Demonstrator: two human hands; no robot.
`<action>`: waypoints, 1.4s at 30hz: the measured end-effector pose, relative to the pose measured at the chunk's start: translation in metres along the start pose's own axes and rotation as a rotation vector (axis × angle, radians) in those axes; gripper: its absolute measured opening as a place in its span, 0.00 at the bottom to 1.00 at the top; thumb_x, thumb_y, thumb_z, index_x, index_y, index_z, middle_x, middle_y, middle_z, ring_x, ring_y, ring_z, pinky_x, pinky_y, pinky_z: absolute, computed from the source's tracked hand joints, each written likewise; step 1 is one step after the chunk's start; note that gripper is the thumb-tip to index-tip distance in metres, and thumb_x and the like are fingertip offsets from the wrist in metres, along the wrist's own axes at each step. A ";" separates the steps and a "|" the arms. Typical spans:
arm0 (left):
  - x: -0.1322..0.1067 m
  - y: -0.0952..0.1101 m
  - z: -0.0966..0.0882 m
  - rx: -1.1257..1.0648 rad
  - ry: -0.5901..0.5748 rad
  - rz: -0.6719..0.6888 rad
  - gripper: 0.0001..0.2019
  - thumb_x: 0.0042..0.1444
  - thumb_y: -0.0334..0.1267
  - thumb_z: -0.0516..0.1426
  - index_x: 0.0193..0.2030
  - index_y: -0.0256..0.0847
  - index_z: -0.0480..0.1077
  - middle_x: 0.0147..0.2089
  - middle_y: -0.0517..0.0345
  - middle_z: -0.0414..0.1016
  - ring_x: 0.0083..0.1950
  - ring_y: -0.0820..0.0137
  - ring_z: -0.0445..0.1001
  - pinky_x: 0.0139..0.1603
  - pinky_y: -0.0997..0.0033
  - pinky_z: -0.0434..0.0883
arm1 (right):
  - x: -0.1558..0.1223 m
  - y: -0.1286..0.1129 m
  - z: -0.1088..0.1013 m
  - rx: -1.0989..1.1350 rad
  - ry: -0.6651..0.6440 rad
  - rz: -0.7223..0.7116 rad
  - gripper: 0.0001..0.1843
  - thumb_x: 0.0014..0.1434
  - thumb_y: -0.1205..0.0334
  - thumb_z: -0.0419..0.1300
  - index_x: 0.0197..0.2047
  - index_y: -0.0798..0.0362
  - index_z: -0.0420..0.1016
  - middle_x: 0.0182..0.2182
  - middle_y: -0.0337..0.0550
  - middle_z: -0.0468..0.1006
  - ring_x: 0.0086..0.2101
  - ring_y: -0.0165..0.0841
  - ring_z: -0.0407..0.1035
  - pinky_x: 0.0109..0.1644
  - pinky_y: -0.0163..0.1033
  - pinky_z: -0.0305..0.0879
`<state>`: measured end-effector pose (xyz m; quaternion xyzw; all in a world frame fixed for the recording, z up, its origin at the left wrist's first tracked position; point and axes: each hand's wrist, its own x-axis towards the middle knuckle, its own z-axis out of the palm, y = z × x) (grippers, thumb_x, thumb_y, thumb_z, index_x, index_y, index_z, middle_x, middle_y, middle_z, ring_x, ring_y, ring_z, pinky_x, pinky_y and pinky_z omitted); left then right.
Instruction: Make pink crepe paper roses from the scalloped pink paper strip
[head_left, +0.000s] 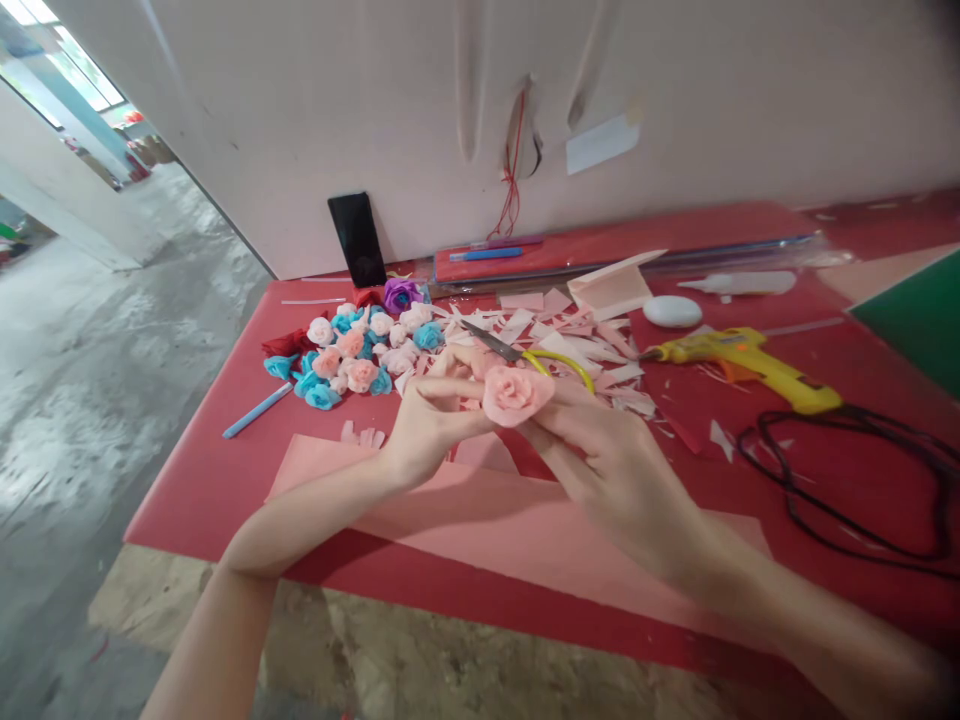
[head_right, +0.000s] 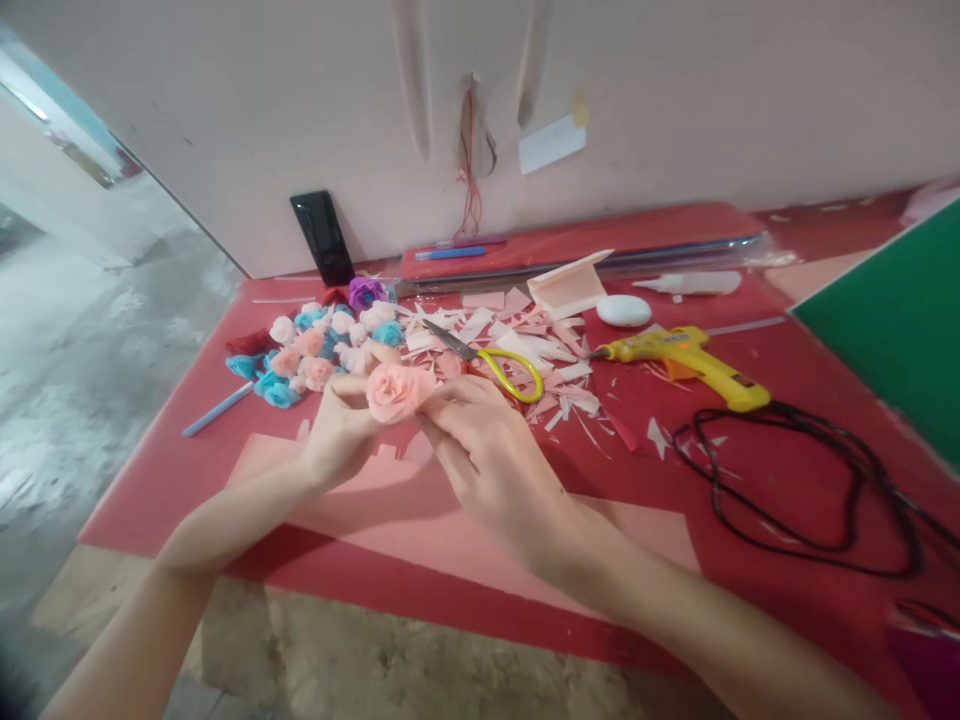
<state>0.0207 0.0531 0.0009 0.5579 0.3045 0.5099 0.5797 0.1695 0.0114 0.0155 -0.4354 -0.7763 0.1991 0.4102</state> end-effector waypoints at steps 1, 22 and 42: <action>-0.001 0.000 0.001 0.010 0.017 0.019 0.07 0.38 0.40 0.68 0.19 0.44 0.75 0.32 0.60 0.66 0.38 0.71 0.67 0.43 0.70 0.68 | -0.001 0.000 0.002 -0.021 0.030 -0.020 0.13 0.60 0.70 0.50 0.34 0.50 0.74 0.30 0.42 0.76 0.33 0.34 0.69 0.39 0.41 0.68; -0.010 0.022 0.005 0.238 -0.002 0.276 0.06 0.47 0.33 0.64 0.33 0.46 0.77 0.34 0.58 0.67 0.40 0.69 0.67 0.47 0.64 0.67 | -0.003 -0.008 -0.006 0.229 0.126 0.123 0.11 0.59 0.62 0.56 0.36 0.38 0.78 0.22 0.35 0.76 0.23 0.31 0.69 0.24 0.36 0.65; -0.015 0.038 0.009 -0.286 -0.207 -0.100 0.05 0.56 0.33 0.55 0.31 0.37 0.70 0.26 0.60 0.69 0.25 0.78 0.65 0.27 0.76 0.65 | -0.008 0.009 -0.005 0.642 -0.037 0.425 0.07 0.53 0.53 0.62 0.29 0.44 0.79 0.29 0.37 0.82 0.33 0.33 0.77 0.36 0.34 0.75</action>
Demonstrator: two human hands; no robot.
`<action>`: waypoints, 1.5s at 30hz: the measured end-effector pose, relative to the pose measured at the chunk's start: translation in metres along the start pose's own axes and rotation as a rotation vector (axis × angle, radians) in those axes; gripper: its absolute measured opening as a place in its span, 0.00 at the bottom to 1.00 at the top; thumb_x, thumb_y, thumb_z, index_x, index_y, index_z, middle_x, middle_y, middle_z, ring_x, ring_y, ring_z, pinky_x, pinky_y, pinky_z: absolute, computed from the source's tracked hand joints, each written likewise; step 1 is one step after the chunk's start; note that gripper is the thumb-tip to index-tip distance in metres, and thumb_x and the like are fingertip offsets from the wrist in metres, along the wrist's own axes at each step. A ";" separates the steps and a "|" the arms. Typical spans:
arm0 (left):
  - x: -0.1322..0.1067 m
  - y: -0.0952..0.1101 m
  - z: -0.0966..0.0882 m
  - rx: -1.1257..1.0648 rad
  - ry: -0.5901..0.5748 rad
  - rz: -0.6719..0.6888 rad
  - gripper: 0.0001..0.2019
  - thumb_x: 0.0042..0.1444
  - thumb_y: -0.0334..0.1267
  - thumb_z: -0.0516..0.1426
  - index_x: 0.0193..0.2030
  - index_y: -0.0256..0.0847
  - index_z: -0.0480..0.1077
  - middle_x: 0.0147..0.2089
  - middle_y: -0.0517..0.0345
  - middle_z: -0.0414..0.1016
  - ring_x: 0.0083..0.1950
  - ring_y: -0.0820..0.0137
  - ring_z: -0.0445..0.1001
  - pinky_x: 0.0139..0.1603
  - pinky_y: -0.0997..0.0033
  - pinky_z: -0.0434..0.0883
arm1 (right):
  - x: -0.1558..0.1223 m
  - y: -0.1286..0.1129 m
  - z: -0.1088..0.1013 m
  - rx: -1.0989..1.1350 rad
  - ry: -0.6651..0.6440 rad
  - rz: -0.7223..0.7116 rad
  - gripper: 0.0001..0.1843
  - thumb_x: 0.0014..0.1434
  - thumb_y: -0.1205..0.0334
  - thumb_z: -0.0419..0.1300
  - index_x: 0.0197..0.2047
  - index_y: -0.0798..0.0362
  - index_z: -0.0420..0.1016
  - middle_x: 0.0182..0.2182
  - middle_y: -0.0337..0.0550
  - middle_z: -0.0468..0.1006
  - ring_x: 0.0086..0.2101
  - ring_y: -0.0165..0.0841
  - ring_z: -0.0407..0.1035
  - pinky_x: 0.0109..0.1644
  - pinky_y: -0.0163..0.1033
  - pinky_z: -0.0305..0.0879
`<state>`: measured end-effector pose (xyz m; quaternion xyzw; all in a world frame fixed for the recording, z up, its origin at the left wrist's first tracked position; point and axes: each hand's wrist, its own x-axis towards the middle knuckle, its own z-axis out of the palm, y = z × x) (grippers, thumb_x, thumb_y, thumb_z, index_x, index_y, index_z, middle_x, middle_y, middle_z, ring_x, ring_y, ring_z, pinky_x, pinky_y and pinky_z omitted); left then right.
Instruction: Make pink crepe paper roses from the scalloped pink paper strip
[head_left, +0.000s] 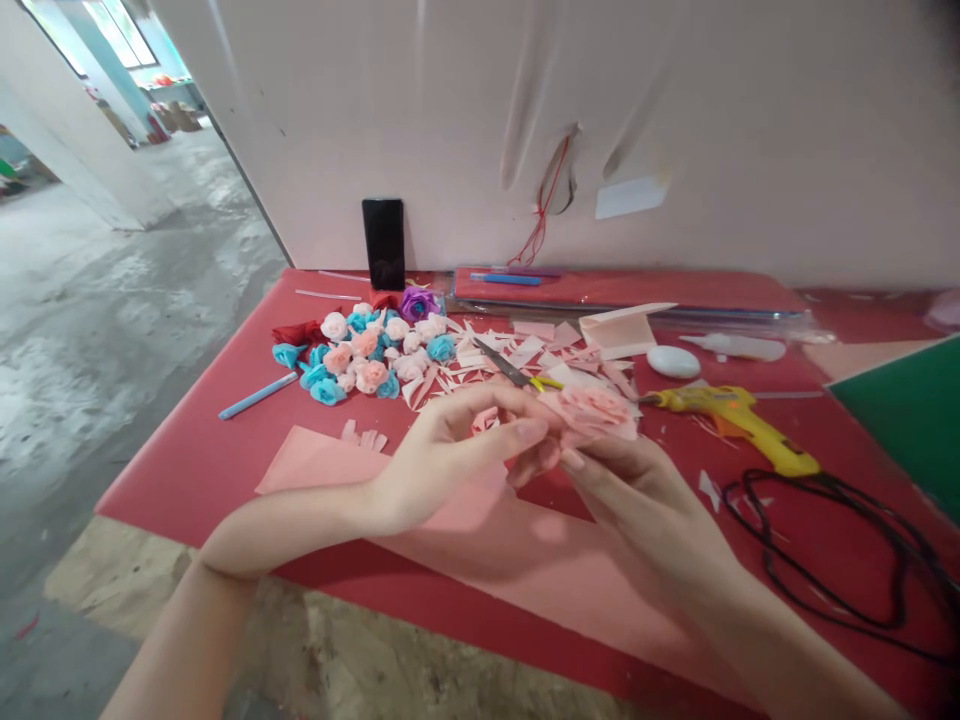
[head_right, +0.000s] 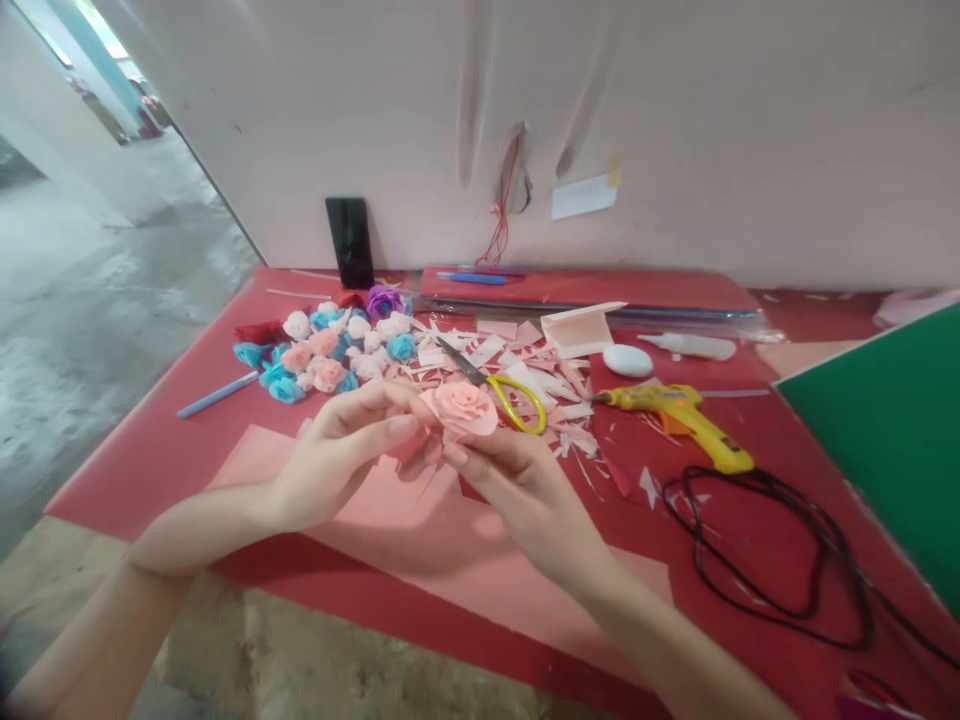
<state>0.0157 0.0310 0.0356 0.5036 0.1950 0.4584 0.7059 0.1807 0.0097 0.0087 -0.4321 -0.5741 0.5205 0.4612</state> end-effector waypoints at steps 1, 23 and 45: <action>0.000 0.000 0.000 -0.028 0.008 -0.015 0.05 0.56 0.33 0.56 0.30 0.38 0.71 0.26 0.61 0.69 0.24 0.79 0.64 0.26 0.76 0.64 | 0.000 0.000 0.000 -0.005 -0.013 -0.006 0.06 0.54 0.54 0.62 0.29 0.44 0.79 0.30 0.37 0.82 0.33 0.32 0.77 0.36 0.34 0.75; -0.002 -0.001 0.002 -0.185 0.054 -0.098 0.09 0.57 0.33 0.52 0.29 0.36 0.70 0.24 0.61 0.67 0.26 0.76 0.65 0.29 0.75 0.62 | 0.004 -0.001 0.001 -0.069 -0.116 -0.130 0.08 0.59 0.56 0.57 0.35 0.41 0.79 0.24 0.34 0.78 0.25 0.29 0.71 0.31 0.33 0.69; -0.011 -0.002 0.004 -0.058 0.059 -0.042 0.11 0.56 0.31 0.54 0.28 0.44 0.77 0.30 0.60 0.75 0.37 0.73 0.69 0.44 0.75 0.66 | 0.006 -0.007 0.004 -0.487 0.076 -0.483 0.13 0.58 0.67 0.53 0.23 0.48 0.65 0.17 0.33 0.66 0.17 0.28 0.62 0.20 0.32 0.60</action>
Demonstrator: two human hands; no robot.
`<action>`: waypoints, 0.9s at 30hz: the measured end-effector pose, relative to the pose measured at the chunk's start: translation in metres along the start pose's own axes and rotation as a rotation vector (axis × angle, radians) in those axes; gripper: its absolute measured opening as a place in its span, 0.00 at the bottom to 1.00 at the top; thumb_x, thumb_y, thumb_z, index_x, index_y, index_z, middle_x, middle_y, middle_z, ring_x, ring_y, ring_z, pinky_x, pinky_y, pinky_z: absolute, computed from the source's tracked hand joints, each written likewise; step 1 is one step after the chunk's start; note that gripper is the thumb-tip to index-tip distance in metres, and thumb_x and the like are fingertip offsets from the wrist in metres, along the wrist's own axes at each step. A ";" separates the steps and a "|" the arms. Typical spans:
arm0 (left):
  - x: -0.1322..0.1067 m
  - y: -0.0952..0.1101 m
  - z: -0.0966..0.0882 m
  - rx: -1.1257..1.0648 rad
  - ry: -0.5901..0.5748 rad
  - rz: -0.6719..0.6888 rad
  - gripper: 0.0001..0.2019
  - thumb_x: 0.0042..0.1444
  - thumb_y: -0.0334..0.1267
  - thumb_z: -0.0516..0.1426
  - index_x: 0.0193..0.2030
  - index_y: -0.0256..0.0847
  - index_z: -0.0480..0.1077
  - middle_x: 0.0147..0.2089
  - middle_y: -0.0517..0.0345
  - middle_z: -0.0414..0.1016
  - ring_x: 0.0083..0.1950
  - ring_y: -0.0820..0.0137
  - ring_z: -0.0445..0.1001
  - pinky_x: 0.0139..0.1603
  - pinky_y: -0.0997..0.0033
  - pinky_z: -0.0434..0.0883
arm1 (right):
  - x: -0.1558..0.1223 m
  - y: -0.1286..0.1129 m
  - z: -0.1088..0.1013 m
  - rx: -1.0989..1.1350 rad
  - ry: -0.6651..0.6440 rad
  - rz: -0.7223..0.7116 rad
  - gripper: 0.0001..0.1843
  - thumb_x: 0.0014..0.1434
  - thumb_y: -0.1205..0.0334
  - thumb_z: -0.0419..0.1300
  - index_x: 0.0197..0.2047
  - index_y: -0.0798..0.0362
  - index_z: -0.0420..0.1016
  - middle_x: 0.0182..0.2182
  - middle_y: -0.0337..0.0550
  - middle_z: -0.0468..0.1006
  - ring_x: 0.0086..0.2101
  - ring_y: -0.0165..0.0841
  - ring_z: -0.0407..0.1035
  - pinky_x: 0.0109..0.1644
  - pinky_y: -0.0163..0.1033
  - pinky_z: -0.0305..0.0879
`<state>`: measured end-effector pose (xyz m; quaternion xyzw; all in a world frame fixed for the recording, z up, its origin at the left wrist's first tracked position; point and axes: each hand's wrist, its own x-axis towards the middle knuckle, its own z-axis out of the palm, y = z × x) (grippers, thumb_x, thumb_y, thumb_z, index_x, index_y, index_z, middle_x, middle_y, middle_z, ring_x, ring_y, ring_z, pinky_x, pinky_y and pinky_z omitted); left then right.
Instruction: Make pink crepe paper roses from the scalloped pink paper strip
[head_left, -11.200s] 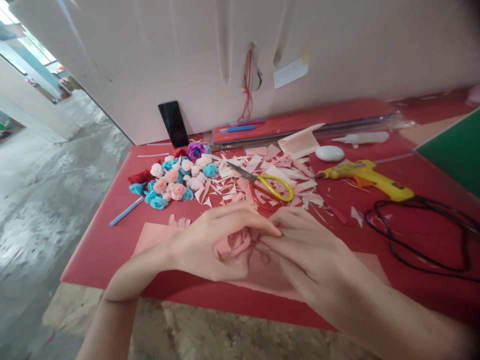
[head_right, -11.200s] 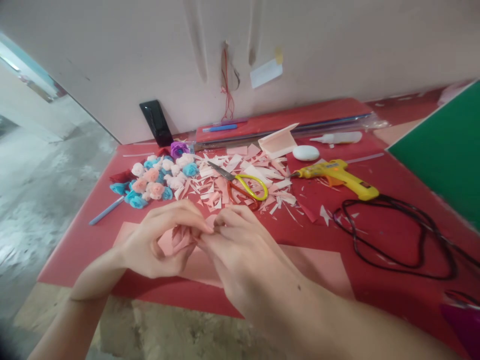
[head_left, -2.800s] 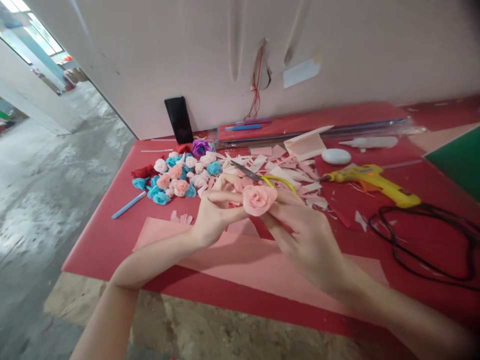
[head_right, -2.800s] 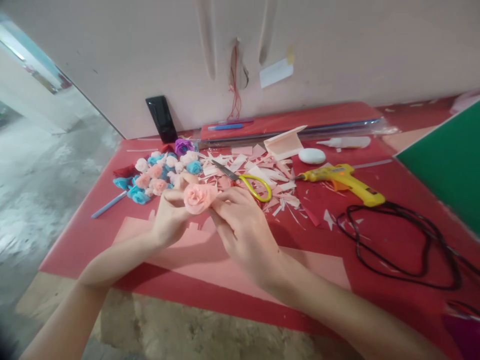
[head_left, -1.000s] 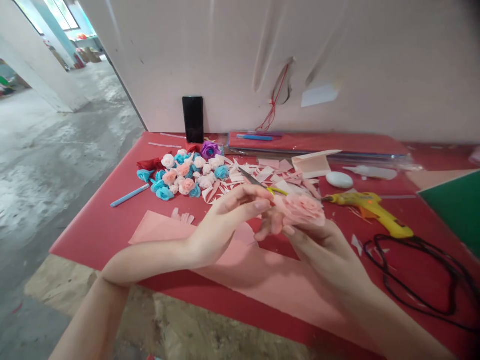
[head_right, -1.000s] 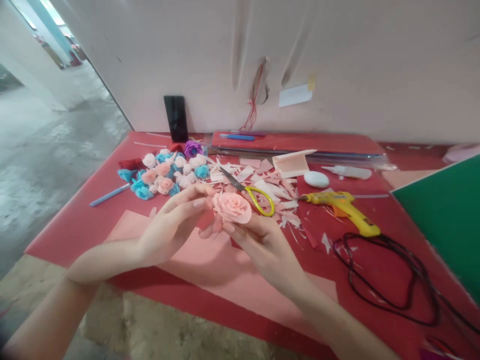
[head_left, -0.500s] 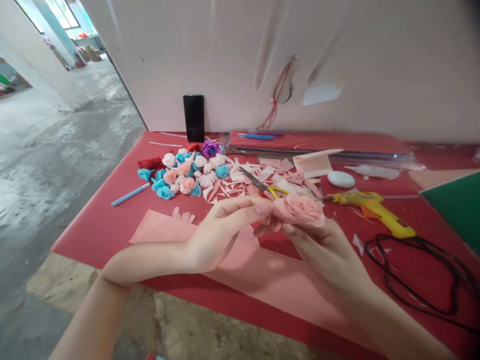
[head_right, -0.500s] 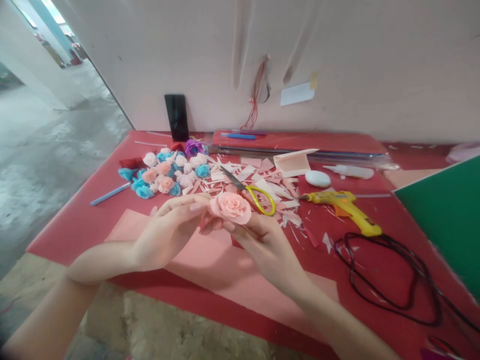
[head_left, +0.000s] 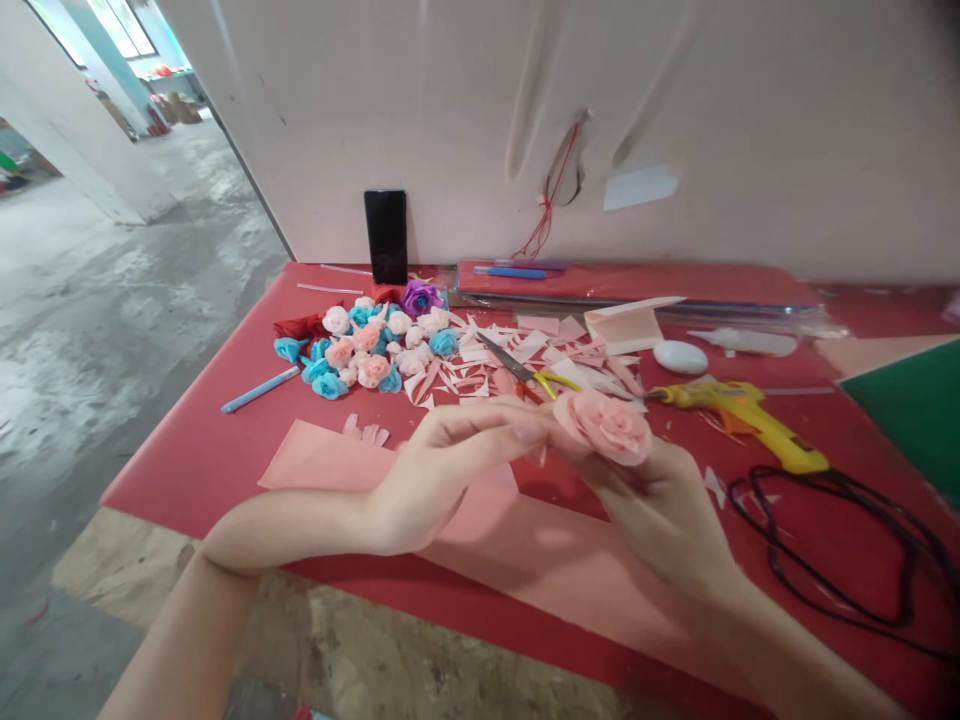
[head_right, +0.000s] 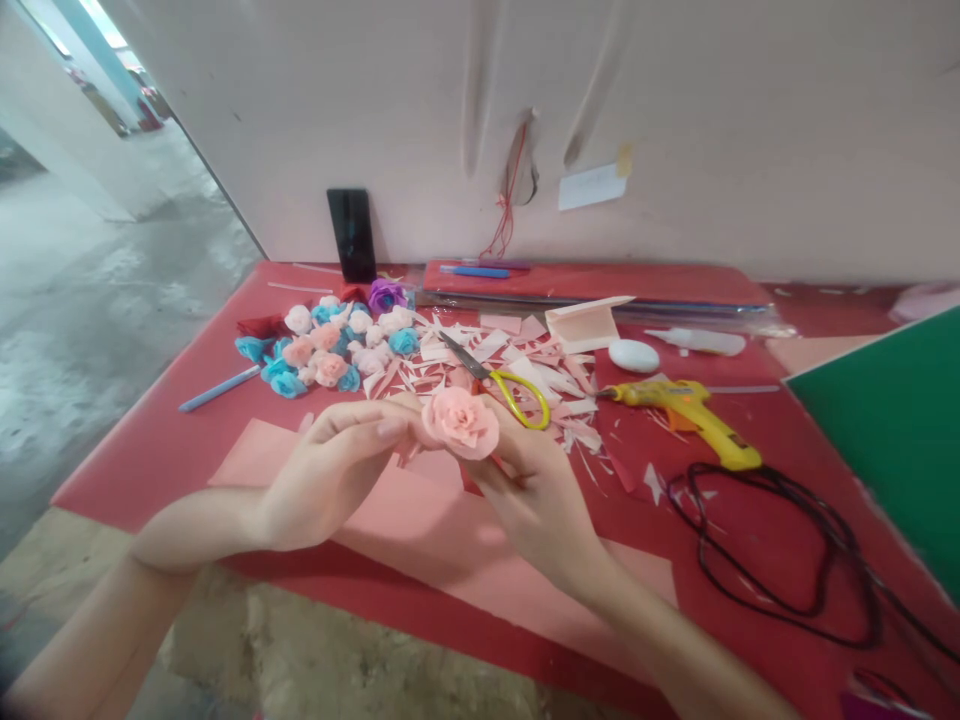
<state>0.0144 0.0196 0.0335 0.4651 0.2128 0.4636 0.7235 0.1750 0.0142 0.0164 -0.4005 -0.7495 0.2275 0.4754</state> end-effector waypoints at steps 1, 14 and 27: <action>0.000 0.000 0.000 0.014 -0.018 0.008 0.12 0.57 0.31 0.54 0.28 0.44 0.77 0.31 0.61 0.75 0.38 0.73 0.69 0.45 0.75 0.66 | 0.000 0.000 0.000 0.003 0.006 -0.013 0.13 0.58 0.68 0.53 0.22 0.48 0.64 0.18 0.33 0.66 0.18 0.28 0.62 0.20 0.32 0.60; -0.002 0.026 -0.001 0.428 -0.142 0.064 0.06 0.58 0.30 0.50 0.32 0.37 0.67 0.35 0.58 0.68 0.39 0.74 0.66 0.44 0.74 0.65 | 0.011 0.023 -0.015 -0.429 0.050 -0.688 0.12 0.63 0.66 0.47 0.34 0.47 0.71 0.27 0.40 0.79 0.34 0.38 0.69 0.43 0.49 0.62; -0.001 0.039 0.001 0.355 -0.284 -0.254 0.03 0.56 0.30 0.54 0.31 0.36 0.67 0.31 0.59 0.71 0.35 0.76 0.70 0.42 0.75 0.68 | 0.005 0.011 -0.026 -0.601 -0.040 -0.693 0.07 0.60 0.68 0.55 0.36 0.47 0.71 0.29 0.36 0.81 0.35 0.37 0.69 0.46 0.47 0.60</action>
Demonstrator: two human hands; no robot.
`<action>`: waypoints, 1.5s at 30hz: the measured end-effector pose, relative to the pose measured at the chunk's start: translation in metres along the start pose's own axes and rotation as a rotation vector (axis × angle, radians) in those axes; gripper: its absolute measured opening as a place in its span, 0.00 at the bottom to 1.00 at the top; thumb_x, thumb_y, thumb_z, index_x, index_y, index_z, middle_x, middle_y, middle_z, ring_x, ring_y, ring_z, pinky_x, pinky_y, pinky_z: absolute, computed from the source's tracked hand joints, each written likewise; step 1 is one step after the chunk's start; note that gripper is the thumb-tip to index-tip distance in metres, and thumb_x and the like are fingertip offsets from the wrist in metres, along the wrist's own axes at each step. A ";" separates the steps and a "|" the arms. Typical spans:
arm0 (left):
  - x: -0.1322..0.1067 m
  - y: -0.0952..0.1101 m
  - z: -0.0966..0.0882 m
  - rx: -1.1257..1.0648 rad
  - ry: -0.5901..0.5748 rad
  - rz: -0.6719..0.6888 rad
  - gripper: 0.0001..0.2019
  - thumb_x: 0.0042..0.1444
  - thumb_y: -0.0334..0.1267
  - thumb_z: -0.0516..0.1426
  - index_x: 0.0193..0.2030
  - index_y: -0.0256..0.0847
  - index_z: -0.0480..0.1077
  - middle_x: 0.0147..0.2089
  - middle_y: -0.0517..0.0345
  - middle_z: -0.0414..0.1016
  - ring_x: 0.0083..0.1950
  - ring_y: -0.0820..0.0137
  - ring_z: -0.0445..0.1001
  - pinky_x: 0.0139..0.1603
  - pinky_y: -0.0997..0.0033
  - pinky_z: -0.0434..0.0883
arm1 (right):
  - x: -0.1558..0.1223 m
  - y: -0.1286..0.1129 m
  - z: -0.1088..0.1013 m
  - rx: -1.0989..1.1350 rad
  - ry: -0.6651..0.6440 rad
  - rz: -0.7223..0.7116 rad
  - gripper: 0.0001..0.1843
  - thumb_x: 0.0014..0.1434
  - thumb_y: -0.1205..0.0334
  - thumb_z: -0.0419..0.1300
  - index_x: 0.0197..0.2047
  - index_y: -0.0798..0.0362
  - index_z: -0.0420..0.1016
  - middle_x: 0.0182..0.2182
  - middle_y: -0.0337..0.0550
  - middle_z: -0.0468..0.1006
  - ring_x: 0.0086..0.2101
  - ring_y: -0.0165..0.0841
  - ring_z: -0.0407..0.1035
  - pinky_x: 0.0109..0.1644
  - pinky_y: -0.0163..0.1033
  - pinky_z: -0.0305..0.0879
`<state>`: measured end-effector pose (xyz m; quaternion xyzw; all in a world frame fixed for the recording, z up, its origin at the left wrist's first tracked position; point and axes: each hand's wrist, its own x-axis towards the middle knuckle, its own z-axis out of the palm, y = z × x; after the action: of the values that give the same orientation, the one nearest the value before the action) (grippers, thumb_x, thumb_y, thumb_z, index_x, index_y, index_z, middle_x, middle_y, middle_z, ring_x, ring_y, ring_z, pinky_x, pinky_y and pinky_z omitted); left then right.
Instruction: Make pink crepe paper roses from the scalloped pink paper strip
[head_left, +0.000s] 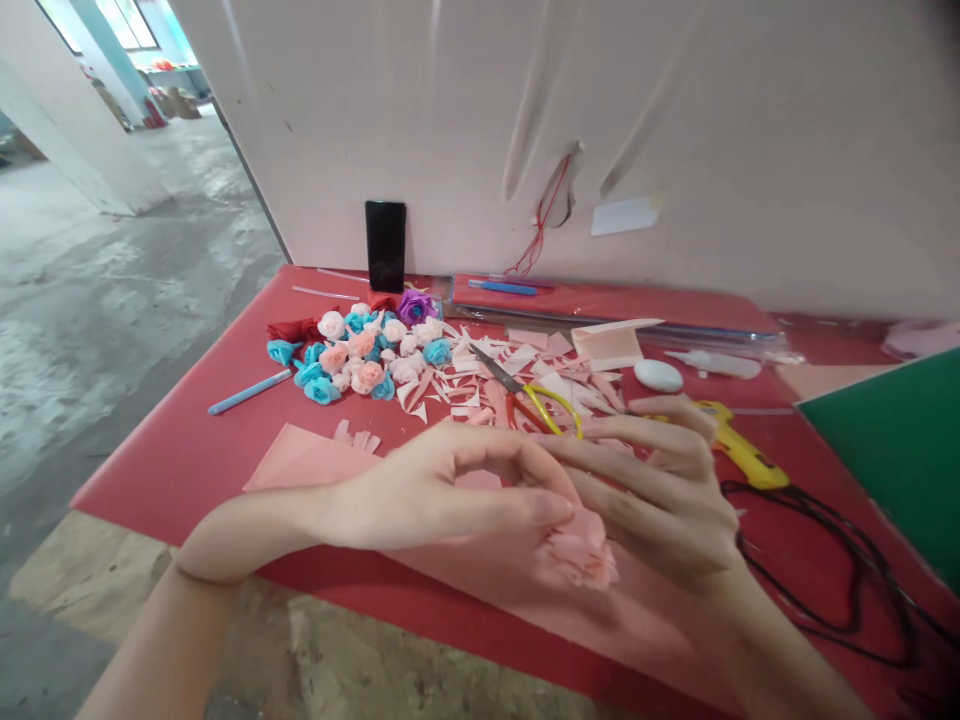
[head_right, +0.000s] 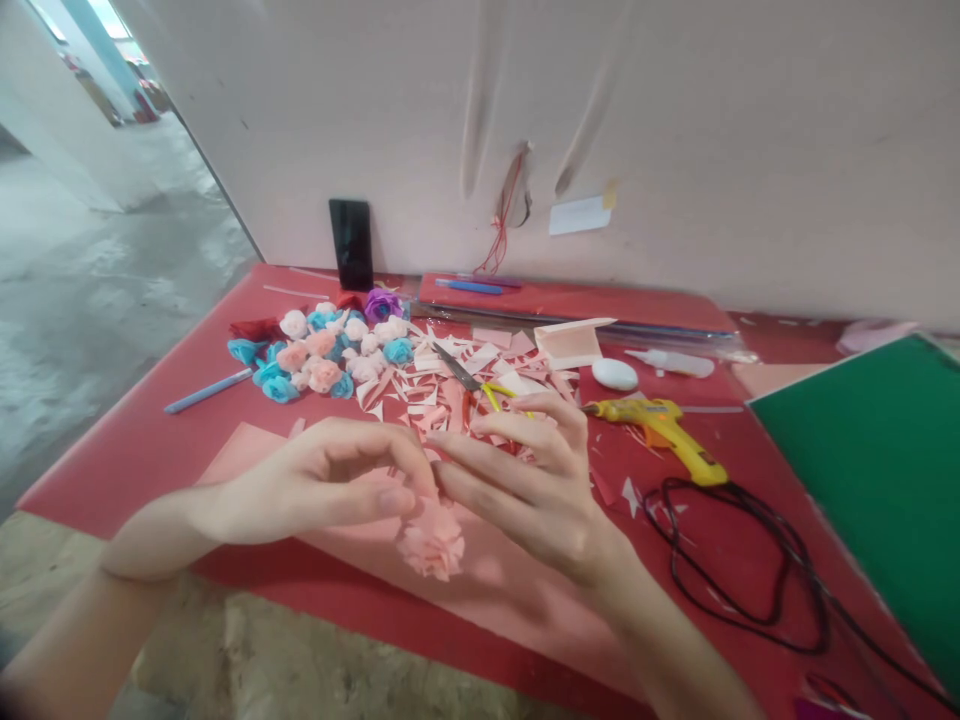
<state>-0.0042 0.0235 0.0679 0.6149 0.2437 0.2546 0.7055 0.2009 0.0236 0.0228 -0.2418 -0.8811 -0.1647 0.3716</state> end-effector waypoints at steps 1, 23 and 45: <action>0.000 -0.001 0.000 -0.054 -0.014 -0.024 0.03 0.55 0.30 0.54 0.31 0.36 0.67 0.31 0.58 0.72 0.34 0.75 0.71 0.42 0.73 0.69 | 0.000 0.001 -0.001 -0.001 -0.012 -0.009 0.07 0.60 0.69 0.55 0.36 0.47 0.71 0.29 0.36 0.81 0.35 0.36 0.68 0.47 0.47 0.59; 0.001 -0.002 -0.001 0.279 0.006 0.028 0.06 0.51 0.32 0.59 0.24 0.37 0.69 0.26 0.60 0.71 0.31 0.75 0.68 0.38 0.74 0.67 | 0.012 -0.011 -0.023 -0.022 -0.229 -0.081 0.19 0.63 0.75 0.45 0.31 0.50 0.72 0.31 0.35 0.78 0.38 0.33 0.65 0.52 0.47 0.58; 0.006 -0.007 -0.004 0.216 0.002 0.032 0.05 0.50 0.26 0.58 0.26 0.36 0.74 0.27 0.59 0.72 0.33 0.75 0.68 0.40 0.76 0.67 | 0.014 -0.008 -0.022 0.011 -0.236 -0.076 0.20 0.65 0.74 0.42 0.34 0.51 0.72 0.31 0.37 0.78 0.39 0.34 0.64 0.51 0.47 0.57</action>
<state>-0.0019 0.0293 0.0598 0.6910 0.2605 0.2386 0.6306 0.2007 0.0103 0.0471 -0.2238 -0.9282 -0.1441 0.2599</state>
